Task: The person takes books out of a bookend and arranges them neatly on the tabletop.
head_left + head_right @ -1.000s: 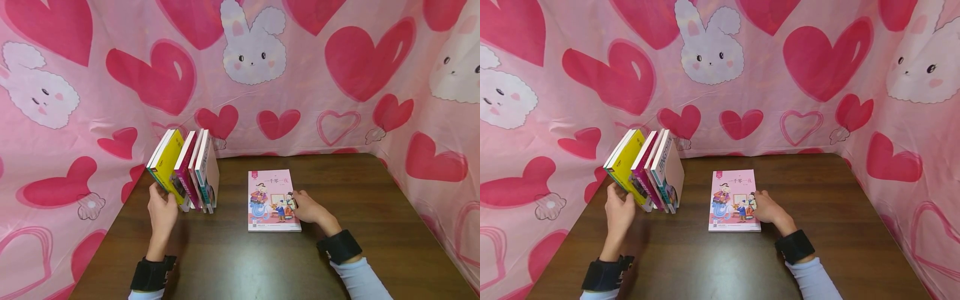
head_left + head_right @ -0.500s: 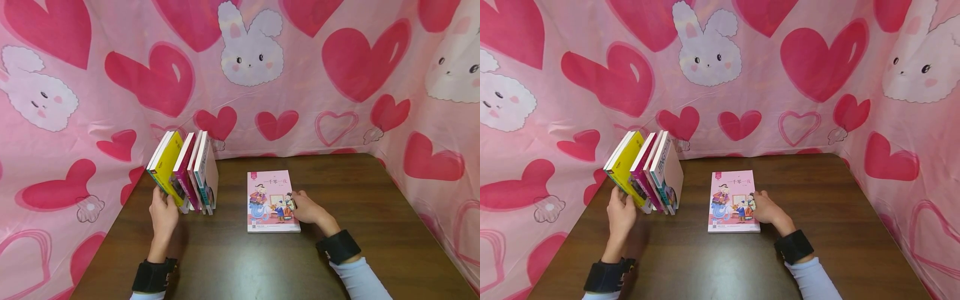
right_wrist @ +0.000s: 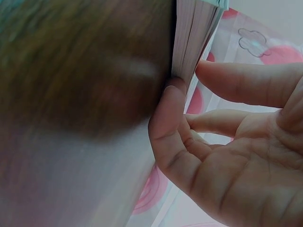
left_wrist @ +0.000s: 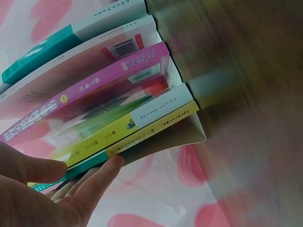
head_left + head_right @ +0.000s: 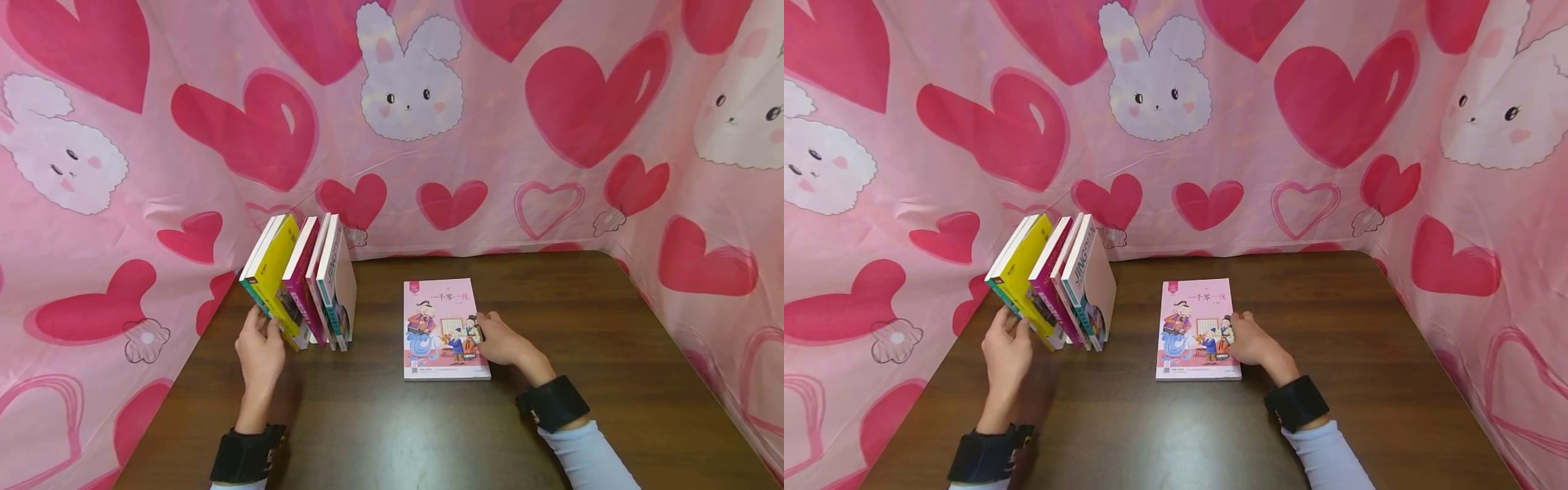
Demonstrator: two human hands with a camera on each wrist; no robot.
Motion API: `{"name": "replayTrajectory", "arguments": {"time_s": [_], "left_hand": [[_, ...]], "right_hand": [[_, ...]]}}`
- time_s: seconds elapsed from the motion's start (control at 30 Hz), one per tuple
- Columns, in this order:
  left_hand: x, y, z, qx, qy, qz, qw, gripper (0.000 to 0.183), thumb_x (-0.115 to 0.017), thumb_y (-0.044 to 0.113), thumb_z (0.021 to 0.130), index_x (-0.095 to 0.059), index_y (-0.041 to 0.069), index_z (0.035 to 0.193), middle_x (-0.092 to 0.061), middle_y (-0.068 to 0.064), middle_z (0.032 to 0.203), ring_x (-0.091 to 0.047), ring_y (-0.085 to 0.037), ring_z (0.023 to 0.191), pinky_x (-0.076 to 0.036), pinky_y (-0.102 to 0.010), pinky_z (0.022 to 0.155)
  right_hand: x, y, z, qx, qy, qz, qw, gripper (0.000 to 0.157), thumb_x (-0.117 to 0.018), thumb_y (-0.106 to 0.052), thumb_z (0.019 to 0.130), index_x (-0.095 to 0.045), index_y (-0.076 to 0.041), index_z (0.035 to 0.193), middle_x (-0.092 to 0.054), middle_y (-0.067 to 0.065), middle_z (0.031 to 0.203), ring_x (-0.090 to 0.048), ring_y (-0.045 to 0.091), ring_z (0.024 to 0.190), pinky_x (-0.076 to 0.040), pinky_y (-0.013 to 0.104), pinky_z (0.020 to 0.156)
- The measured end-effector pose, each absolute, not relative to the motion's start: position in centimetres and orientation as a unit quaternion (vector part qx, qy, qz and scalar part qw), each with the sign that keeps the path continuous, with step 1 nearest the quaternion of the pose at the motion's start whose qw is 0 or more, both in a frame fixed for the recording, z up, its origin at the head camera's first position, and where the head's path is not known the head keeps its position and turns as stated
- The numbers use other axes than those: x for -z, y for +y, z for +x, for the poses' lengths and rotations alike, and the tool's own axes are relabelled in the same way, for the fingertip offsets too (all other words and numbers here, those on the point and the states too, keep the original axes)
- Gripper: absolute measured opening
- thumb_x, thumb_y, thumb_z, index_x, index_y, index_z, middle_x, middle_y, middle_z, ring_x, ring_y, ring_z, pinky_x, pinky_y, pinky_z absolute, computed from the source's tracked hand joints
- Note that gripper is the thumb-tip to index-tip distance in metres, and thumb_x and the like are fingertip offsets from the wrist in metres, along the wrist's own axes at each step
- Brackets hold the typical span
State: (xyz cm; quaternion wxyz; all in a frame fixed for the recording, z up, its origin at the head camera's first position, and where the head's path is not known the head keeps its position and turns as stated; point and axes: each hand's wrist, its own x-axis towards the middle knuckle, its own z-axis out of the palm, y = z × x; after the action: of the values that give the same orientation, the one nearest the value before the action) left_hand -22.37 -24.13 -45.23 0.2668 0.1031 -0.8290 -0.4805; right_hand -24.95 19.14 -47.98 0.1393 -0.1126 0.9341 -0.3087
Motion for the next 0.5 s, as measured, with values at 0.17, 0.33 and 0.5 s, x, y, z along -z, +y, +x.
{"name": "replayTrajectory", "arguments": {"time_s": [0.17,0.33,0.5], "left_hand": [[45.32,-24.25,-21.9,0.481,-0.829,0.108,0.264,0.043,-0.055,0.001,0.107,-0.054,-0.001,0.149,-0.062,-0.028,0.139,-0.061,-0.044,0.127,-0.049,-0.058,0.102],[45.3,-24.24,-21.68,0.482,-0.828,0.108,0.264,0.042,-0.055,0.003,0.107,-0.054,0.0,0.149,-0.062,-0.027,0.14,-0.063,-0.045,0.126,-0.05,-0.059,0.101],[45.35,-24.25,-21.83,0.473,-0.833,0.109,0.265,0.043,-0.057,0.004,0.104,-0.056,0.001,0.147,-0.065,-0.027,0.136,-0.068,-0.045,0.116,-0.054,-0.059,0.095]], "right_hand": [[48.02,19.15,-24.94,0.311,0.933,-0.113,0.142,0.068,-0.063,0.002,0.093,-0.033,0.024,0.149,-0.045,0.035,0.136,-0.05,0.04,0.114,-0.044,0.058,0.105],[48.05,19.18,-24.98,0.31,0.933,-0.113,0.141,0.067,-0.063,0.004,0.091,-0.035,0.023,0.149,-0.044,0.035,0.138,-0.048,0.04,0.116,-0.044,0.058,0.106],[48.02,19.13,-25.03,0.308,0.934,-0.112,0.145,0.067,-0.064,0.003,0.091,-0.035,0.023,0.149,-0.044,0.036,0.14,-0.049,0.04,0.116,-0.044,0.058,0.106]]}}
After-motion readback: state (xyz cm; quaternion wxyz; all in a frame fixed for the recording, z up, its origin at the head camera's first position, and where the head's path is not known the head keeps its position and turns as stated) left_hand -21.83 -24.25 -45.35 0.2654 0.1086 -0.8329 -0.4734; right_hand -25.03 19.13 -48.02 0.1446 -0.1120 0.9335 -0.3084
